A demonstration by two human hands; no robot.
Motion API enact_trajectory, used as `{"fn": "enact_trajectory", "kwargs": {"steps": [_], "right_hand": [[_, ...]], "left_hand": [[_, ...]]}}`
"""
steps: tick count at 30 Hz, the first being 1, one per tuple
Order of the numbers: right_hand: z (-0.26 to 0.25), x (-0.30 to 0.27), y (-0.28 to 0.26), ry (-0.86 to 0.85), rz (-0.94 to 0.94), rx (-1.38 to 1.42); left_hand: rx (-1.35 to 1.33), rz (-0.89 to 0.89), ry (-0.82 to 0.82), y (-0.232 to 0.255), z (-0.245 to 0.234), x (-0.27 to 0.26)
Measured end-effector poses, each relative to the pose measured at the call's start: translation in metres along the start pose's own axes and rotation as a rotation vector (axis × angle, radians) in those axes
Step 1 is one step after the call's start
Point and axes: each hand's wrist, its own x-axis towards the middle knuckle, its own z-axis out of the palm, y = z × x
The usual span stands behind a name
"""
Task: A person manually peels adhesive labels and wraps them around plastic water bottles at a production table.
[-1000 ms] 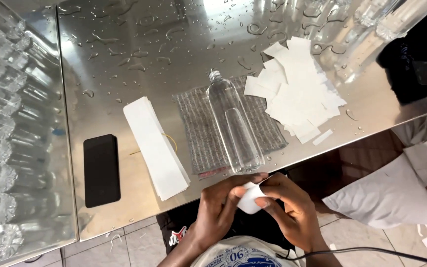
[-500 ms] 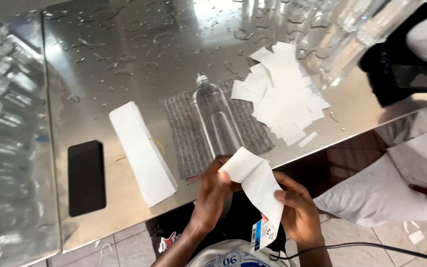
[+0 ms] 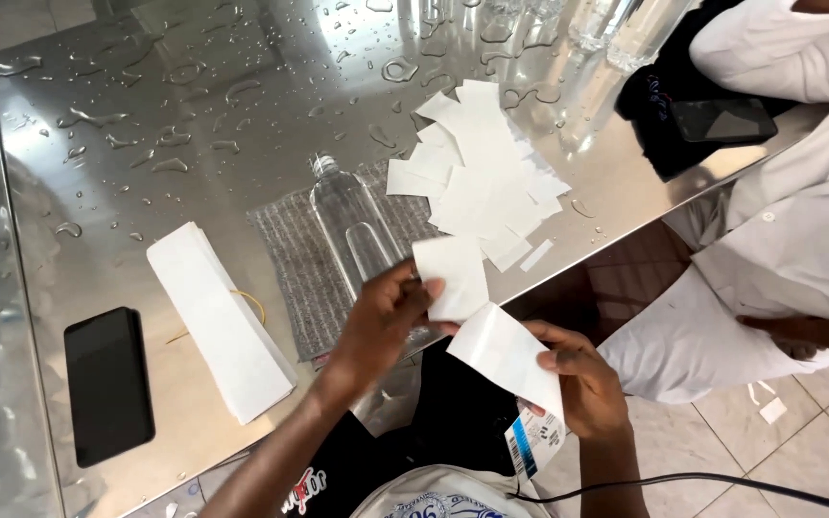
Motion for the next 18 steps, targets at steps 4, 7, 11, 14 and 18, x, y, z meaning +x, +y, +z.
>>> {"fn": "enact_trajectory", "kwargs": {"steps": [4, 7, 11, 14, 18], "right_hand": [[-0.020, -0.005, -0.010, 0.076, -0.124, -0.067], [-0.016, -0.008, -0.020, 0.225, -0.222, -0.132], [-0.002, -0.011, -0.038, 0.555, -0.302, -0.342], [0.019, -0.013, -0.047, 0.566, -0.527, -0.497], [0.027, -0.002, -0.047, 0.598, -0.642, -0.628]], "left_hand": [[0.125, -0.005, 0.044, 0.027, -0.012, 0.056], [0.157, -0.006, 0.141, 0.032, -0.024, 0.107], [0.576, 0.474, 0.244, -0.025, -0.036, 0.158], [0.570, 0.167, 0.082, 0.033, 0.011, 0.045], [0.131, -0.129, -0.193, 0.009, 0.032, -0.016]]}}
